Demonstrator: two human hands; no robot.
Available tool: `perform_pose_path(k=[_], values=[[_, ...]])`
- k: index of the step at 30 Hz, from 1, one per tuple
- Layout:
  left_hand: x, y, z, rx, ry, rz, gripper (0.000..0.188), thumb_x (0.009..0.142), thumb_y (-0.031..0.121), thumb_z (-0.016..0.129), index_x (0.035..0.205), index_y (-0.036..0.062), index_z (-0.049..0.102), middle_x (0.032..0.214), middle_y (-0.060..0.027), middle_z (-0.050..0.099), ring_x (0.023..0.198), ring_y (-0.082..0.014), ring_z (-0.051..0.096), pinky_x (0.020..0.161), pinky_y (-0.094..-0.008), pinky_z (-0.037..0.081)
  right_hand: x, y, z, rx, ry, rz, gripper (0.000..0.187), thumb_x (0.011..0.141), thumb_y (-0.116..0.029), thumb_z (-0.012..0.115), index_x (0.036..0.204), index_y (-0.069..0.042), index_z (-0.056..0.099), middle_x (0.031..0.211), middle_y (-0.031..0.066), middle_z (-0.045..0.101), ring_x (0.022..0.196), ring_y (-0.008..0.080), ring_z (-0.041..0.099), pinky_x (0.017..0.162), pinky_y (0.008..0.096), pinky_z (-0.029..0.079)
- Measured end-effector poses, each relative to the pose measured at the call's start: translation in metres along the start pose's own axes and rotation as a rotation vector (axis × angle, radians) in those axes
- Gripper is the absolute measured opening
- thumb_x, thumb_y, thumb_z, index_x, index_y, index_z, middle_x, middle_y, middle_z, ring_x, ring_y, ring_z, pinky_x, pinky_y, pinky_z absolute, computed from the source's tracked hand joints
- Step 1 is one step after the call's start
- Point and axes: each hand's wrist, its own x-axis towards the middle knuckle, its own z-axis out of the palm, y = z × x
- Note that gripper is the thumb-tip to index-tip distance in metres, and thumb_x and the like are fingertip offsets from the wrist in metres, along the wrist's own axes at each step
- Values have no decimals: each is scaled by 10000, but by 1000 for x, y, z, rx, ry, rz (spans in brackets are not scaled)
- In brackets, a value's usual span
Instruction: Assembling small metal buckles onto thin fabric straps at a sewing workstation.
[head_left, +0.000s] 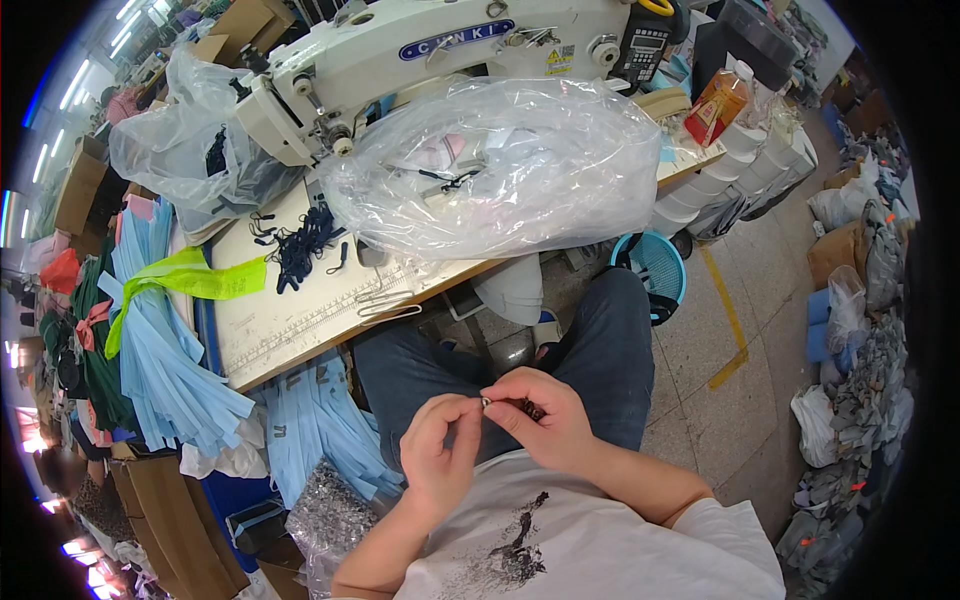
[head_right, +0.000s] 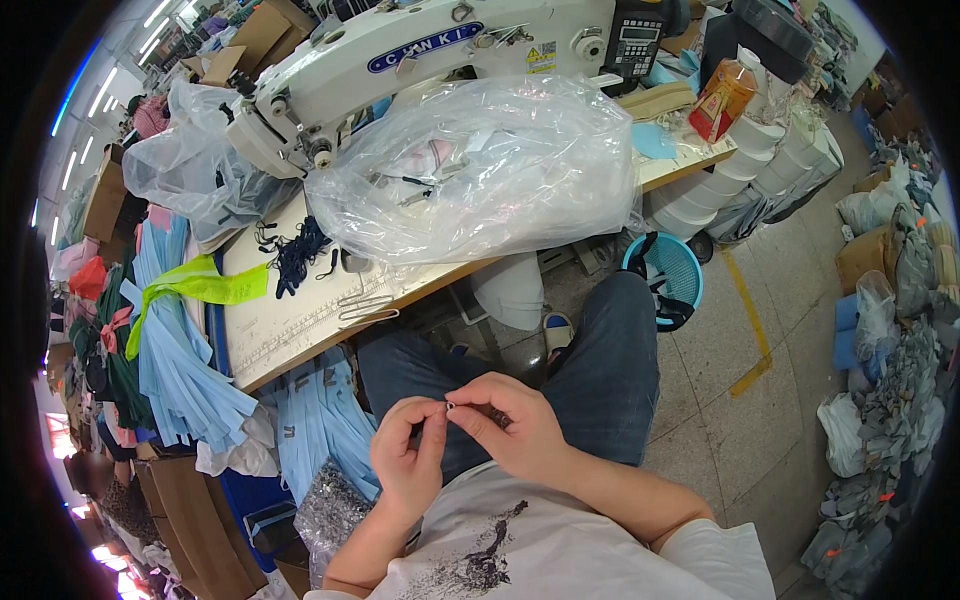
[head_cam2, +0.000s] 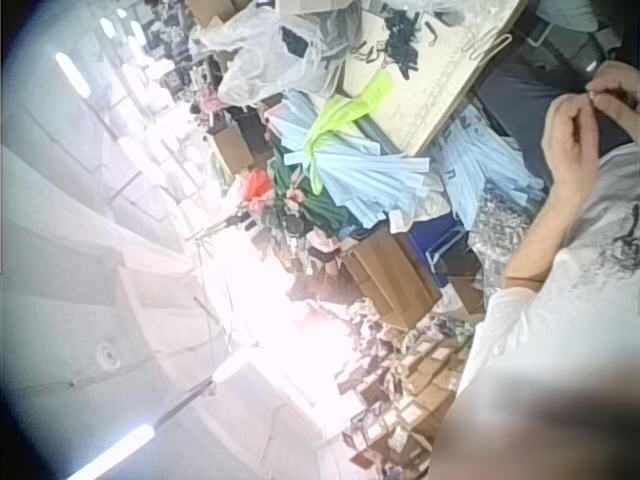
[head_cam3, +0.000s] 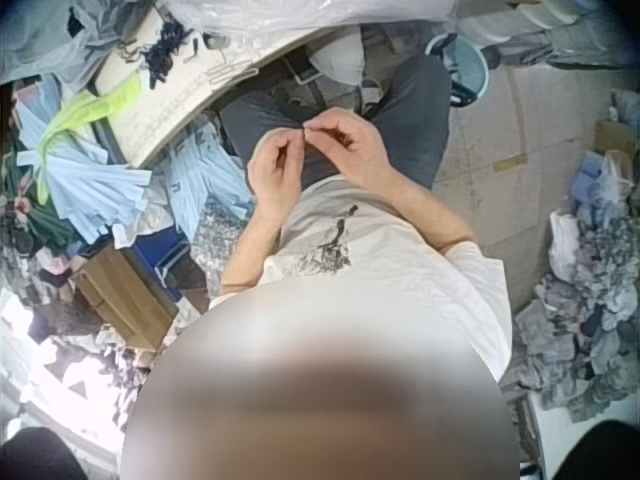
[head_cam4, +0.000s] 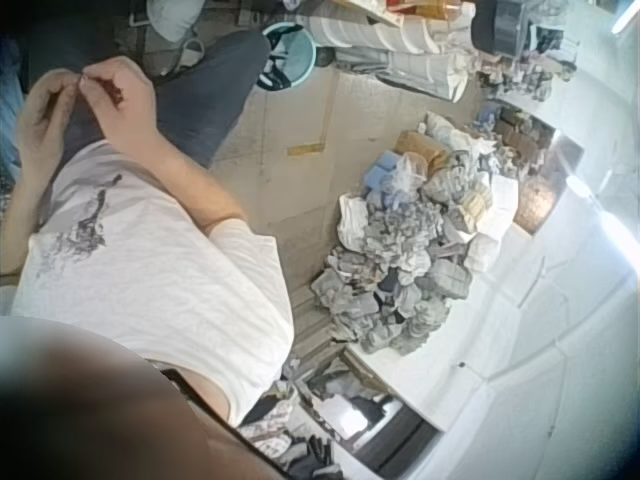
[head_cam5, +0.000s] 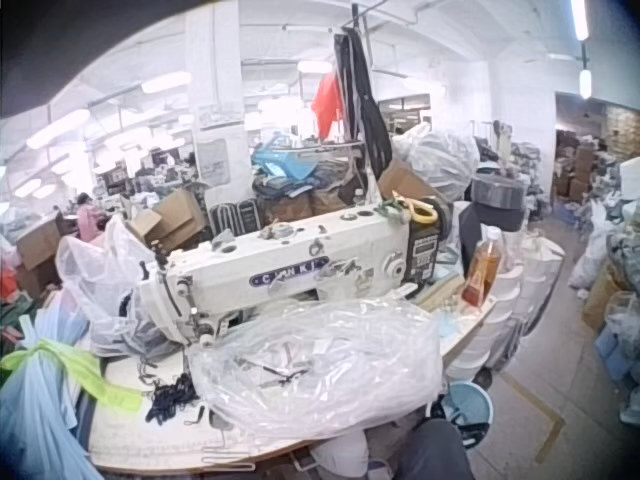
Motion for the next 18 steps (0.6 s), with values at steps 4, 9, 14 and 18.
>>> perform_pose_path(k=[4,9,14,18], values=[[1,2,-1,14,-12,42,104,833,-61,630,930,-24,623,886,-113,633,756,-190,592,672,-259,463,-1,-2,-1,0,-8,26,150,856,-29,669,1005,-11,654,872,47,609,688,77,539,582,202,423],[5,6,-4,75,-42,146,146,812,-84,632,942,-17,624,892,-117,637,771,-209,606,667,-266,474,-2,-1,-3,79,17,72,155,849,-5,666,1004,-5,656,871,49,608,725,86,554,600,203,427],[5,6,-7,108,-62,132,200,769,-100,666,943,-9,624,898,-124,647,764,-235,630,652,-285,505,1,-2,-5,14,-33,-21,149,837,-15,686,985,-8,679,895,60,622,746,104,576,619,215,446],[0,7,-6,24,-75,-1,224,757,-96,680,957,-7,627,895,-122,648,761,-230,631,641,-281,504,1,2,-7,-27,-43,-83,150,836,-32,694,984,-11,684,890,56,624,749,103,576,618,217,446]])
